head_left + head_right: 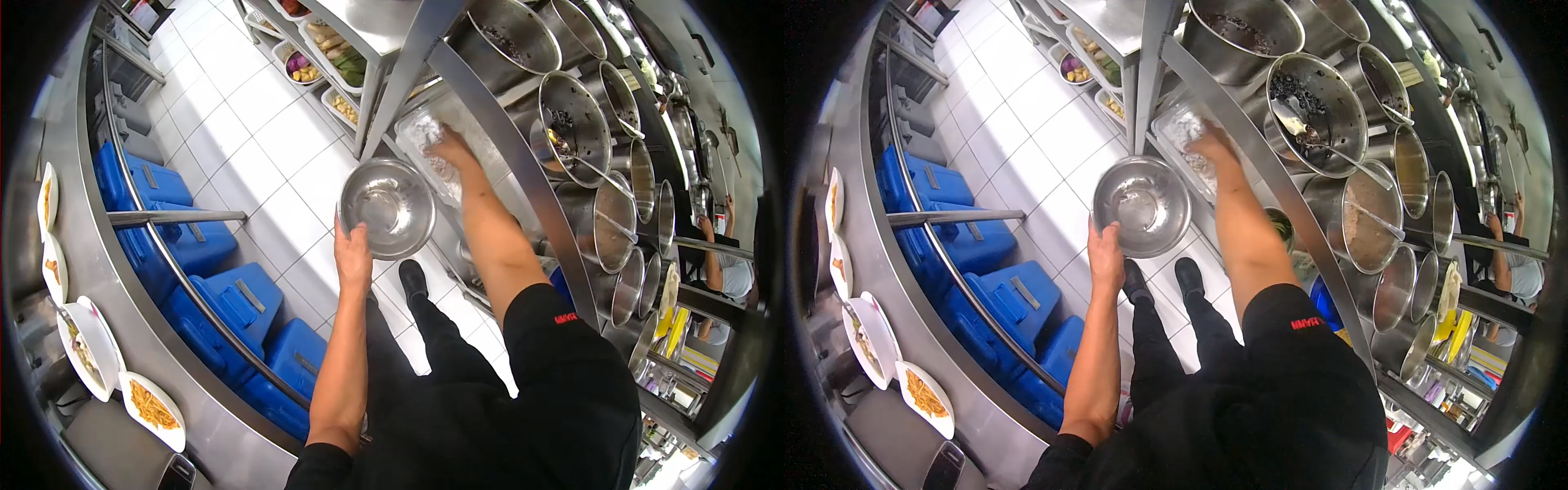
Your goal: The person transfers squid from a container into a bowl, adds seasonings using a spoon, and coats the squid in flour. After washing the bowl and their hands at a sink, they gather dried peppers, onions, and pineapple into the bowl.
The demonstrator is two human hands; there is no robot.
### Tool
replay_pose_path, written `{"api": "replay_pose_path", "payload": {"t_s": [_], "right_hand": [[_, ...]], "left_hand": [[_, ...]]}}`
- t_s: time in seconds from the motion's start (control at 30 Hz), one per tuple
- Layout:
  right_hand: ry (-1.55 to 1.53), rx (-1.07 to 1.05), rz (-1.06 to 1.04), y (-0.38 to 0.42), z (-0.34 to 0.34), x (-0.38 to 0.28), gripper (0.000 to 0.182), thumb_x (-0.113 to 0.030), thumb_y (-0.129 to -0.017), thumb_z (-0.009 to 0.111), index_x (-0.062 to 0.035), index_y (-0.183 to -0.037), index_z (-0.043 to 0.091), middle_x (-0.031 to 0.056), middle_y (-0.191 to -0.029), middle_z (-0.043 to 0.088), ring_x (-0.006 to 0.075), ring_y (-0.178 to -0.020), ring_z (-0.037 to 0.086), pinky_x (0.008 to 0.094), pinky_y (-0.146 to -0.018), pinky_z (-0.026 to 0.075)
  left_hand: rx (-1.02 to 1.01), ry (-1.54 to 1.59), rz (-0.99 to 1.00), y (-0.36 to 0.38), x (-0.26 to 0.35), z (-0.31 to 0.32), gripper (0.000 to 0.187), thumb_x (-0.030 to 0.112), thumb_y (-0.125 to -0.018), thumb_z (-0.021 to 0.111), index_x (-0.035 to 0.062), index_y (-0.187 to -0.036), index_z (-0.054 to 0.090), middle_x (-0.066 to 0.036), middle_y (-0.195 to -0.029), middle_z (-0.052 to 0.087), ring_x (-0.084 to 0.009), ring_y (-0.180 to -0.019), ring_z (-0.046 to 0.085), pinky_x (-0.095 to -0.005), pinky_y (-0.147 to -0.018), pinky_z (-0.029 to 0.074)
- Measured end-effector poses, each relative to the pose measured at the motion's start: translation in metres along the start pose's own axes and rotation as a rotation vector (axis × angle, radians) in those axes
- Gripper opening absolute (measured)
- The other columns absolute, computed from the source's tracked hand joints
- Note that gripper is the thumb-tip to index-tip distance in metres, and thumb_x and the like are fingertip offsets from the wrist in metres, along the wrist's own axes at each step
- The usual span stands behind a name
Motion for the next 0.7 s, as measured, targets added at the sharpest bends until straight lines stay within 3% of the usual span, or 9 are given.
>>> {"api": "replay_pose_path", "payload": {"t_s": [0.1, 0.17, 0.23, 0.3, 0.43, 0.5, 0.6, 0.63, 0.7], "right_hand": [[0.187, -0.122, 0.015, 0.027, 0.006, -0.026, 0.087, -0.028, -0.068, 0.078, -0.0027, -0.143, 0.042, 0.0240, -0.135, 0.055, 0.0340, -0.125, 0.054, 0.0369, -0.105, 0.043], [0.223, 0.164, 0.024, 0.042, -0.026, -0.025, 0.085, -0.027, -0.069, 0.078, -0.0035, -0.143, 0.044, 0.0238, -0.131, 0.058, 0.0330, -0.121, 0.057, 0.0375, -0.102, 0.045], [0.286, 0.202, 0.001, 0.039, -0.047, -0.009, 0.084, -0.025, -0.069, 0.077, -0.0048, -0.143, 0.044, 0.0238, -0.127, 0.060, 0.0332, -0.118, 0.059, 0.0388, -0.099, 0.047], [0.380, -0.014, -0.053, 0.024, -0.058, 0.000, 0.084, -0.023, -0.069, 0.077, -0.0068, -0.144, 0.043, 0.0238, -0.125, 0.061, 0.0345, -0.116, 0.060, 0.0407, -0.098, 0.048], [0.069, 0.017, -0.134, 0.022, -0.035, -0.026, 0.082, -0.021, -0.069, 0.078, -0.0105, -0.144, 0.045, 0.0253, -0.124, 0.062, 0.0364, -0.116, 0.060, 0.0400, -0.100, 0.047], [0.290, 0.040, -0.025, 0.018, 0.001, -0.025, 0.082, -0.021, -0.069, 0.077, -0.0099, -0.144, 0.045, 0.0250, -0.127, 0.060, 0.0364, -0.118, 0.058, 0.0389, -0.102, 0.046], [0.203, -0.080, -0.053, 0.029, 0.000, -0.034, 0.062, -0.023, -0.075, 0.071, -0.0158, -0.134, 0.056, 0.0187, -0.127, 0.060, 0.0313, -0.121, 0.057, 0.0406, -0.103, 0.045], [0.266, -0.025, -0.021, 0.037, -0.019, -0.040, 0.076, -0.026, -0.072, 0.074, -0.0033, -0.140, 0.048, 0.0211, -0.142, 0.049, 0.0314, -0.128, 0.051, 0.0356, -0.106, 0.042], [0.354, -0.044, -0.092, 0.053, -0.038, -0.029, 0.074, -0.027, -0.074, 0.073, -0.0030, -0.139, 0.048, 0.0221, -0.142, 0.049, 0.0319, -0.128, 0.051, 0.0360, -0.106, 0.042]], "left_hand": [[-0.007, -0.007, -0.026, 0.004, 0.003, 0.003, 0.057, 0.008, -0.091, 0.043, 0.0013, -0.147, 0.035, -0.016, -0.135, 0.052, -0.0228, -0.123, 0.050, -0.0332, -0.105, 0.038], [-0.007, -0.028, -0.046, 0.005, 0.003, 0.003, 0.057, 0.009, -0.091, 0.044, 0.0011, -0.147, 0.035, -0.016, -0.135, 0.052, -0.0227, -0.123, 0.050, -0.0330, -0.105, 0.038], [-0.001, -0.054, -0.059, 0.005, 0.000, 0.004, 0.057, 0.009, -0.091, 0.044, 0.0007, -0.147, 0.034, -0.016, -0.135, 0.052, -0.0228, -0.123, 0.051, -0.0327, -0.105, 0.038], [-0.029, -0.013, -0.031, 0.002, -0.001, 0.009, 0.058, 0.009, -0.091, 0.043, 0.0001, -0.147, 0.034, -0.016, -0.134, 0.053, -0.0231, -0.122, 0.051, -0.0327, -0.105, 0.038], [-0.009, -0.068, 0.003, 0.003, -0.001, 0.008, 0.060, 0.008, -0.090, 0.043, -0.0005, -0.148, 0.033, -0.016, -0.135, 0.053, -0.0233, -0.122, 0.051, -0.0325, -0.106, 0.037], [-0.006, -0.084, -0.010, 0.005, 0.000, 0.005, 0.061, 0.008, -0.090, 0.043, -0.0003, -0.149, 0.032, -0.016, -0.136, 0.052, -0.0235, -0.123, 0.050, -0.0325, -0.106, 0.037], [-0.022, -0.041, -0.062, 0.006, -0.008, 0.004, 0.062, 0.008, -0.089, 0.043, -0.0003, -0.149, 0.030, -0.016, -0.136, 0.052, -0.0237, -0.124, 0.050, -0.0324, -0.107, 0.037], [-0.027, -0.018, -0.079, 0.005, -0.011, 0.003, 0.062, 0.007, -0.090, 0.043, -0.0003, -0.150, 0.030, -0.016, -0.136, 0.052, -0.0237, -0.124, 0.050, -0.0323, -0.107, 0.037], [-0.024, 0.007, -0.043, 0.003, -0.014, 0.002, 0.062, 0.007, -0.090, 0.043, 0.0003, -0.150, 0.031, -0.016, -0.135, 0.053, -0.0236, -0.123, 0.051, -0.0323, -0.106, 0.037]]}}
Point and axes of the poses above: each hand's wrist, its own y-axis away from the middle knuckle, its own z-axis out of the palm, x = y × z, the point moved 7 cm from there along -y, towards the middle knuckle
